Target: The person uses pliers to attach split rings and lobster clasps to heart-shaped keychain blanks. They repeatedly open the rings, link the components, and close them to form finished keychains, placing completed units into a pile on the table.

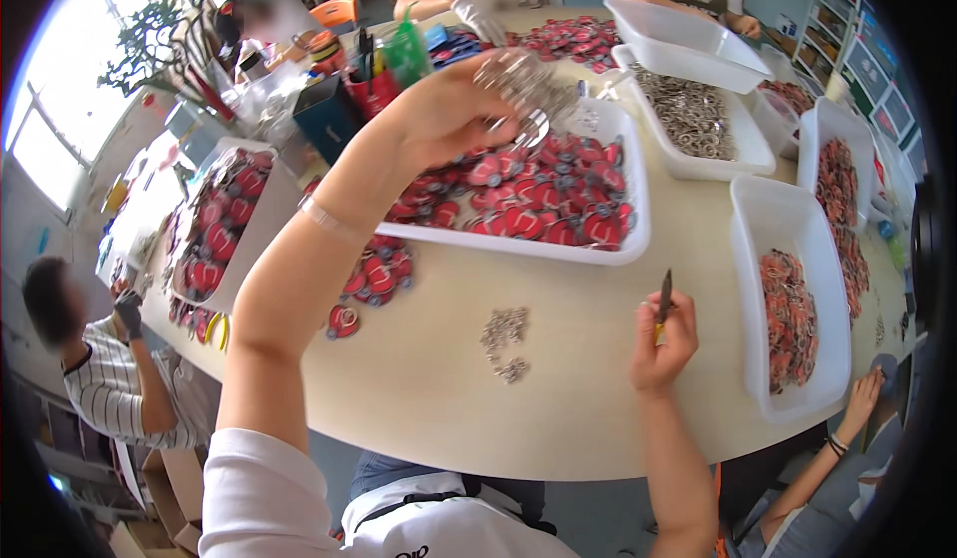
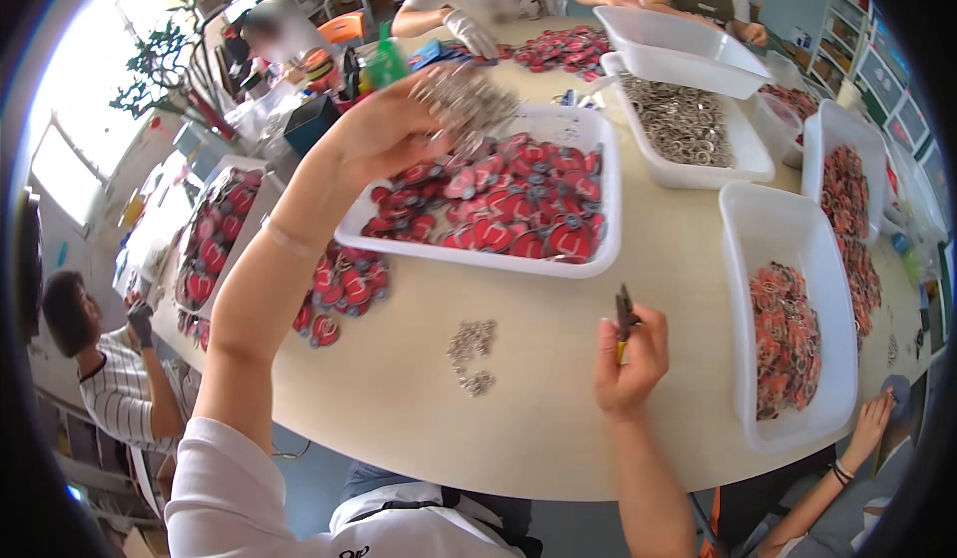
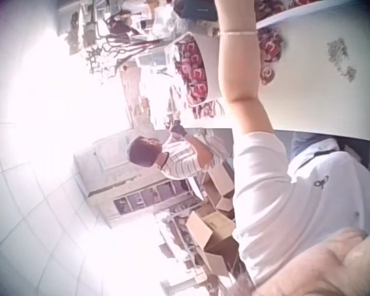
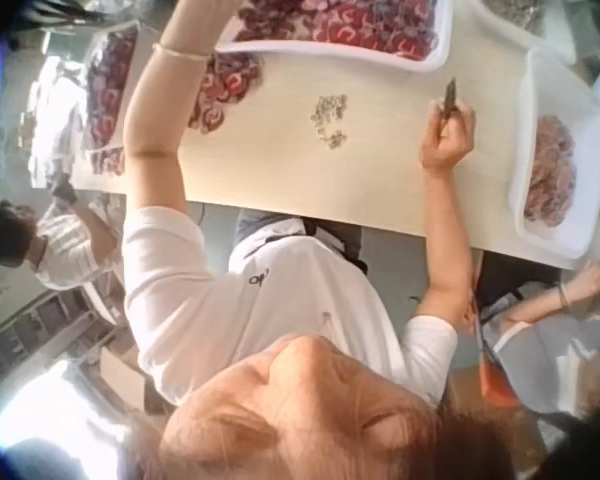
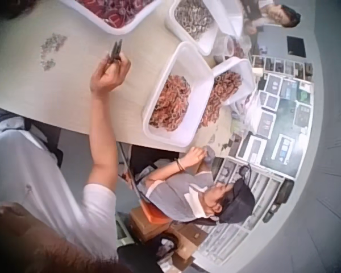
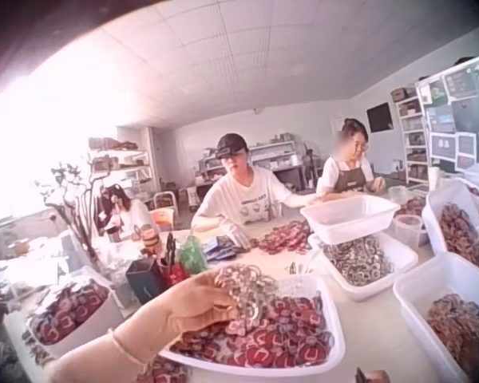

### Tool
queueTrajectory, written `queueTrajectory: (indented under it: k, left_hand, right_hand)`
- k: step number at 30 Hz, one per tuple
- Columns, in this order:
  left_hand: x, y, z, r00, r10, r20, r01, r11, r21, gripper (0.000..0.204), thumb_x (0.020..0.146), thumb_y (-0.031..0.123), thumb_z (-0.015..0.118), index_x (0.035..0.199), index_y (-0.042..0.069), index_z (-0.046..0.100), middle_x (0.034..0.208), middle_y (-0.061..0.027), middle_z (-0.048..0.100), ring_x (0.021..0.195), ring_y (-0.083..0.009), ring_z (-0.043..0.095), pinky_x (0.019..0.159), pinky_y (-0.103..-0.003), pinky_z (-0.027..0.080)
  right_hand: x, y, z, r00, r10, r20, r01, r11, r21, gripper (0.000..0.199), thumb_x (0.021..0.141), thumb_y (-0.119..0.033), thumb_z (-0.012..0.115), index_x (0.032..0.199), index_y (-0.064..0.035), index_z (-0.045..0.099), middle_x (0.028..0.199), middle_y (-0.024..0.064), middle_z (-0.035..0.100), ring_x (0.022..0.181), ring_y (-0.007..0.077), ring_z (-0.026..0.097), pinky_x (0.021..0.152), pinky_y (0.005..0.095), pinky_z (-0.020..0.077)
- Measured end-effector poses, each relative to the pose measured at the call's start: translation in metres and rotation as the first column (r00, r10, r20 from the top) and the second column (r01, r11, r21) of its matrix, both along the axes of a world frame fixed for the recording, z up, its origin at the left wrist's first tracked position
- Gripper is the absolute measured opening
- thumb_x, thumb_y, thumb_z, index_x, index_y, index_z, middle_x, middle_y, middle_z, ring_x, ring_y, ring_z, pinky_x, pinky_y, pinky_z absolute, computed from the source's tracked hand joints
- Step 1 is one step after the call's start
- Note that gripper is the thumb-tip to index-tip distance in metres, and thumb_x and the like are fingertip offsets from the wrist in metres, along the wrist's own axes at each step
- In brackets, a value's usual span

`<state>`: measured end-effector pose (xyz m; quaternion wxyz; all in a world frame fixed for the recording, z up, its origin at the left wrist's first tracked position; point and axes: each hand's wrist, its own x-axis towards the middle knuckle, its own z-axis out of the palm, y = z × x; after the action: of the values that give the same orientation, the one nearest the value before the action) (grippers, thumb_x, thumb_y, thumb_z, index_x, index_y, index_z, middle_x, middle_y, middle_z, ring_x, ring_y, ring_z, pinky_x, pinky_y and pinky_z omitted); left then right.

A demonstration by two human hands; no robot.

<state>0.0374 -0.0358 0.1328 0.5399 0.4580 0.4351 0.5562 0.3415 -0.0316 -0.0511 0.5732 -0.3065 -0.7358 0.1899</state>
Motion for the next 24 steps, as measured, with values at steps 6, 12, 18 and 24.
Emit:
queueTrajectory:
  k: [6, 12, 18, 24]
  left_hand:
    - [-0.012, -0.164, -0.067, 0.979, 0.201, 0.011, -0.191, 0.945, -0.264, 0.046, 0.07, -0.011, 0.067, 0.111, 0.007, 0.056, 0.104, -0.0037, 0.06, 0.082, -0.015, 0.064, 0.062, -0.026, 0.054]
    - [-0.002, -0.25, -0.136, 0.957, 0.285, -0.051, -0.287, 0.911, -0.296, 0.038, 0.074, -0.016, 0.059, 0.107, 0.003, 0.058, 0.104, -0.0048, 0.062, 0.083, -0.0118, 0.062, 0.065, -0.024, 0.054]
    - [0.006, -0.275, -0.148, 0.946, 0.299, -0.123, -0.32, 0.917, -0.237, 0.037, 0.073, -0.019, 0.057, 0.104, 0.001, 0.058, 0.103, -0.006, 0.061, 0.082, -0.0117, 0.062, 0.067, -0.024, 0.053]
    - [-0.002, -0.292, -0.154, 0.903, 0.409, 0.131, -0.361, 0.888, -0.284, 0.036, 0.07, -0.02, 0.058, 0.099, 0.0, 0.059, 0.105, -0.0085, 0.06, 0.08, -0.0136, 0.061, 0.066, -0.025, 0.053]
  right_hand:
    - [0.001, -0.004, -0.001, 0.999, 0.029, 0.04, -0.026, 0.998, -0.057, 0.014, 0.086, -0.005, 0.062, 0.08, 0.0051, 0.056, 0.092, 0.0101, 0.056, 0.074, 0.0218, 0.055, 0.063, 0.0304, 0.0449]
    - [0.0, -0.005, -0.005, 0.998, 0.013, 0.054, -0.012, 1.0, -0.007, 0.01, 0.088, -0.004, 0.057, 0.083, 0.0052, 0.058, 0.091, 0.0087, 0.057, 0.073, 0.0167, 0.056, 0.062, 0.028, 0.0456]
    - [-0.031, -0.045, 0.019, 0.93, 0.049, 0.364, -0.119, 0.978, 0.17, 0.016, 0.08, -0.005, 0.066, 0.075, 0.0055, 0.056, 0.091, 0.0124, 0.056, 0.078, 0.0265, 0.055, 0.066, 0.0373, 0.0456]
    - [-0.121, -0.117, 0.035, 0.69, 0.69, -0.22, -0.49, 0.222, -0.843, 0.023, 0.087, -0.021, 0.064, 0.08, 0.0009, 0.063, 0.086, 0.0078, 0.06, 0.084, 0.0154, 0.056, 0.077, 0.0307, 0.0439]
